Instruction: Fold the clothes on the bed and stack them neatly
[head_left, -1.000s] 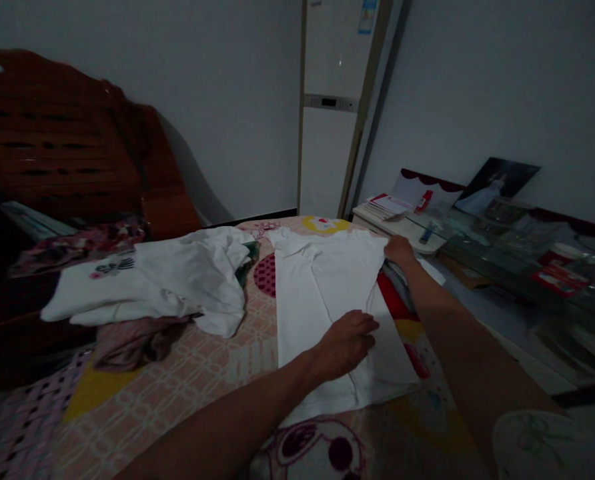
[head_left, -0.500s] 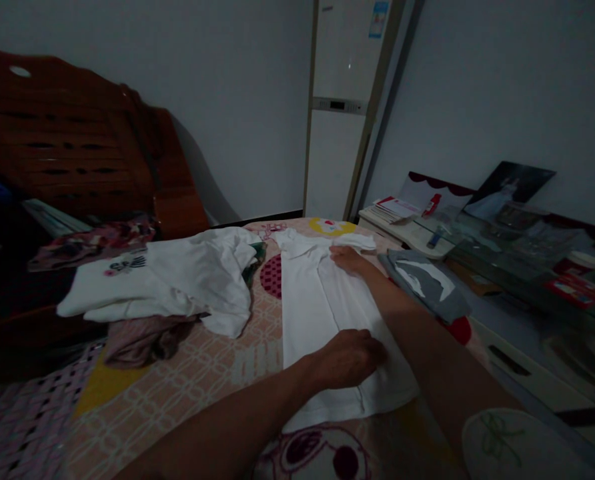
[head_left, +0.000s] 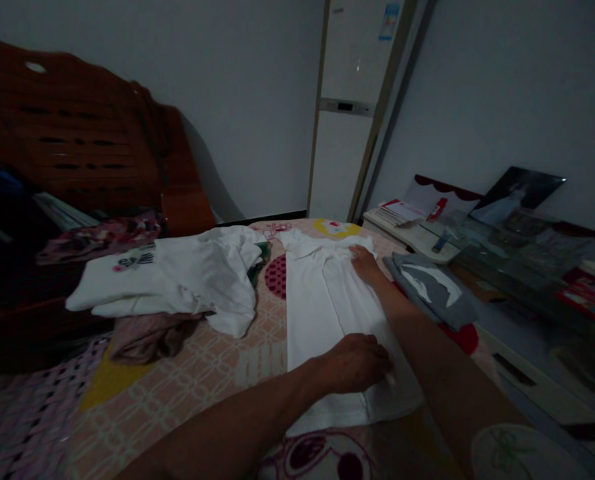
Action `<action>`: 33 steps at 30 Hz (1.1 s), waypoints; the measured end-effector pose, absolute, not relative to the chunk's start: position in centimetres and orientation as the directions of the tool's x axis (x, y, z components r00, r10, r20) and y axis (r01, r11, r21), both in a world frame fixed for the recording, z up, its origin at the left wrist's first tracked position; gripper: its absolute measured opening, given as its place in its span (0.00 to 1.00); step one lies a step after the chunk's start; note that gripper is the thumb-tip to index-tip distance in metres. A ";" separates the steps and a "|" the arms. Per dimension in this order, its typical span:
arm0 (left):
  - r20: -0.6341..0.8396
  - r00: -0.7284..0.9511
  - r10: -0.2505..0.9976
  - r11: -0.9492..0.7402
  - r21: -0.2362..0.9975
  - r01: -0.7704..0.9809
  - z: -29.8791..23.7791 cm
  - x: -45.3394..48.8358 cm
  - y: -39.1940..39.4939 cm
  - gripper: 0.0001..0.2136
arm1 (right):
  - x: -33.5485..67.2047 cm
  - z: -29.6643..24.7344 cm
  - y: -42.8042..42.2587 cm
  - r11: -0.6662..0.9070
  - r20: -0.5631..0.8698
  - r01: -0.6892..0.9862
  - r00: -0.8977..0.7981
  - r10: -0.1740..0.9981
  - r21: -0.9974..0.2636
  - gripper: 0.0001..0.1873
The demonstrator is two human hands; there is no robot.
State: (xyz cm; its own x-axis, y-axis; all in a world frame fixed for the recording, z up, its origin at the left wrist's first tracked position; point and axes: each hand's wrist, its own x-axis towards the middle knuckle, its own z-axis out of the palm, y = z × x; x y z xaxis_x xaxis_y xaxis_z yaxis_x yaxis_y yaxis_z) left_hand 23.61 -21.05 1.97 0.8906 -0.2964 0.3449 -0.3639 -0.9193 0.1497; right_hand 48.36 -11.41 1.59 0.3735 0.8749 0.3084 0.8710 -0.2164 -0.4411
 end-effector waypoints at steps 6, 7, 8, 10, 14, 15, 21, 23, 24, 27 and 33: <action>0.340 0.895 -0.289 -0.910 0.192 -0.367 1.9 23.5 -20.8 0.05 | 49.4 1.0 -11.0 -0.336 0.278 0.864 0.450 0.849 -0.374 0.30; 0.341 0.896 -0.284 -0.908 0.203 -0.365 1.8 23.6 -20.8 0.05 | 49.7 1.2 -11.0 -0.347 0.276 0.865 0.455 0.847 -0.362 0.30; 0.344 0.897 -0.278 -0.906 0.216 -0.364 1.7 23.6 -21.0 0.06 | 49.9 1.4 -10.9 -0.352 0.278 0.868 0.455 0.846 -0.350 0.30; 0.360 0.895 -0.266 -0.901 0.238 -0.363 1.6 23.7 -21.4 0.07 | 50.0 2.1 -10.6 -0.345 0.289 0.880 0.440 0.850 -0.326 0.30; 0.402 0.863 -0.307 -0.875 0.237 -0.422 1.4 24.1 -22.4 0.08 | 49.5 2.8 -10.0 -0.292 0.301 0.911 0.377 0.876 -0.292 0.29; 0.403 0.851 -0.336 -0.865 0.226 -0.448 1.3 24.2 -22.5 0.08 | 49.3 2.8 -9.9 -0.275 0.291 0.917 0.357 0.887 -0.289 0.29; 0.336 0.843 -0.421 -0.864 0.133 -0.485 0.4 24.3 -22.2 0.04 | 48.4 3.5 -11.8 -0.286 0.209 0.873 0.389 0.897 -0.395 0.30; 0.348 0.841 -0.415 -0.865 0.136 -0.483 0.4 24.2 -22.1 0.03 | 48.6 4.5 -13.1 -0.333 0.228 0.854 0.444 0.866 -0.401 0.28; 0.357 0.837 -0.416 -0.860 0.146 -0.489 0.5 24.1 -22.0 0.03 | 48.7 5.0 -13.9 -0.359 0.223 0.845 0.468 0.855 -0.396 0.27; 0.383 0.820 -0.424 -0.829 0.200 -0.522 0.8 23.9 -22.1 0.06 | 49.0 6.3 -16.8 -0.450 0.163 0.811 0.535 0.829 -0.373 0.18; 0.415 0.763 -0.495 -0.763 0.214 -0.611 1.3 23.8 -22.3 0.02 | 47.0 5.8 -24.2 -0.542 -0.075 0.751 0.559 0.826 -0.377 0.17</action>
State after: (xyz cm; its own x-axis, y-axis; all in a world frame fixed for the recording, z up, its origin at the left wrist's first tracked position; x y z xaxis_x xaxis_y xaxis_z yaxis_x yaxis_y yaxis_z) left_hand 23.82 -22.32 1.28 0.7634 -0.4951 0.4148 -0.6106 -0.7626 0.2136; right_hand 46.98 -24.19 5.82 0.5590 0.8258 -0.0749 0.7508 -0.5424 -0.3768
